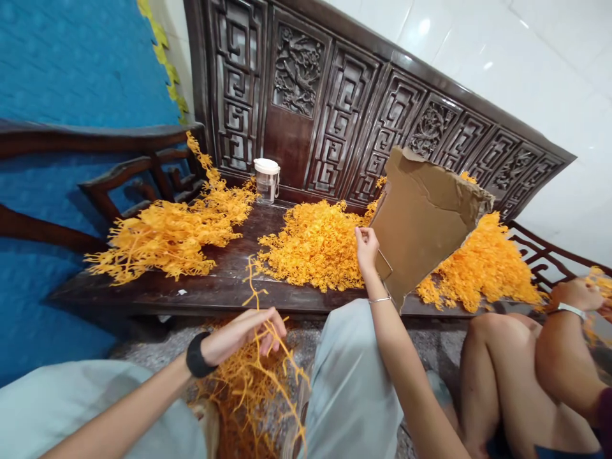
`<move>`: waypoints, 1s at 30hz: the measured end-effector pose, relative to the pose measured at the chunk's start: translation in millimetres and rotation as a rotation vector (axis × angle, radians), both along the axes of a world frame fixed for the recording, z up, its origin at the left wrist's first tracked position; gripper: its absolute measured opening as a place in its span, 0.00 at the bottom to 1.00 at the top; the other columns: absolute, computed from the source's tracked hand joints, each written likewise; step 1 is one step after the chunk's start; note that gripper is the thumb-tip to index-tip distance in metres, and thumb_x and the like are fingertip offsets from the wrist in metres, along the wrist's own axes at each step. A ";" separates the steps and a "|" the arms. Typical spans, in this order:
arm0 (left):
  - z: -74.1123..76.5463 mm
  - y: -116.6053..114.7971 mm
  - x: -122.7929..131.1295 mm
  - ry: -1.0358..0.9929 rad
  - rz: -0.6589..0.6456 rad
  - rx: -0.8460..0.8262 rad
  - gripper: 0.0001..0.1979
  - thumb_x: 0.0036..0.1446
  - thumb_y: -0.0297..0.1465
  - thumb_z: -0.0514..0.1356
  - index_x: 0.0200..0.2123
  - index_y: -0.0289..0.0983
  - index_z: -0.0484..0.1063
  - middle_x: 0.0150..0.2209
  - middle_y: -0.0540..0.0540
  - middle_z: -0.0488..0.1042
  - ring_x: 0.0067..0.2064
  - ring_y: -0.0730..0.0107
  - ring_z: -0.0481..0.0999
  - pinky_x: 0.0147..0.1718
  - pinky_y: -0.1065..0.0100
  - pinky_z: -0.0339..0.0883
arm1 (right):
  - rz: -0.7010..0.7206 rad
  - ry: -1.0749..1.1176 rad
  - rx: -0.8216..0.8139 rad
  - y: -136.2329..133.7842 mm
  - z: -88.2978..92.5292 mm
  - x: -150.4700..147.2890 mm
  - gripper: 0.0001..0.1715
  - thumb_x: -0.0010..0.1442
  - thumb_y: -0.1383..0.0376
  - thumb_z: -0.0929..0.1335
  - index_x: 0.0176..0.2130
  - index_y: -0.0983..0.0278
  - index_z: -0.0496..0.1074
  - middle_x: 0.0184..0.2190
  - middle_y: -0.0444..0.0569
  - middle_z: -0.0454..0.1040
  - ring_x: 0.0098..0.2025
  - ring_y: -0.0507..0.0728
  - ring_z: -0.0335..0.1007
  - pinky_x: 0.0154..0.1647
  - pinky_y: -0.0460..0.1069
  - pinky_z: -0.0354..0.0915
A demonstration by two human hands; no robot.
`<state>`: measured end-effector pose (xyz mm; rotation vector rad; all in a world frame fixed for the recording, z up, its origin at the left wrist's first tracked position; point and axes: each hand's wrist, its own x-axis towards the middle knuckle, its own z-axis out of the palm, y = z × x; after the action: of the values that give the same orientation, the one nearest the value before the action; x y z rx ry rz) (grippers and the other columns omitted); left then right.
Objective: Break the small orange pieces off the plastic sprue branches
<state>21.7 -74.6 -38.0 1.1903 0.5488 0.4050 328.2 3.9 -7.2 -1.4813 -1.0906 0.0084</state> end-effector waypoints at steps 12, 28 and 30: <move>16.9 25.0 -11.2 0.004 0.133 0.054 0.30 0.51 0.56 0.46 0.34 0.35 0.70 0.24 0.46 0.73 0.23 0.71 0.68 0.22 0.70 0.60 | -0.007 0.046 0.009 -4.7 -3.0 9.0 0.24 0.51 0.47 0.62 0.27 0.67 0.65 0.21 0.43 0.63 0.25 0.50 0.56 0.29 0.45 0.56; -31.8 22.1 -25.2 0.597 -0.148 0.671 0.11 0.25 0.38 0.71 0.14 0.41 0.74 0.15 0.53 0.71 0.18 0.71 0.66 0.22 0.69 0.60 | -0.110 0.245 0.257 -29.8 9.7 9.1 0.23 0.49 0.47 0.64 0.28 0.66 0.63 0.24 0.44 0.67 0.20 0.47 0.55 0.20 0.43 0.51; -31.5 33.4 -32.1 0.666 -0.087 0.736 0.12 0.40 0.41 0.67 0.19 0.39 0.74 0.20 0.52 0.73 0.22 0.72 0.69 0.26 0.68 0.64 | -0.081 0.253 0.268 -32.3 12.3 4.2 0.22 0.49 0.48 0.64 0.28 0.66 0.63 0.23 0.43 0.66 0.19 0.46 0.52 0.20 0.44 0.50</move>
<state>-10.4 -41.2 -69.5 2.0775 0.9577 0.1148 332.4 -28.4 5.2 -1.2434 -0.7932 -0.0070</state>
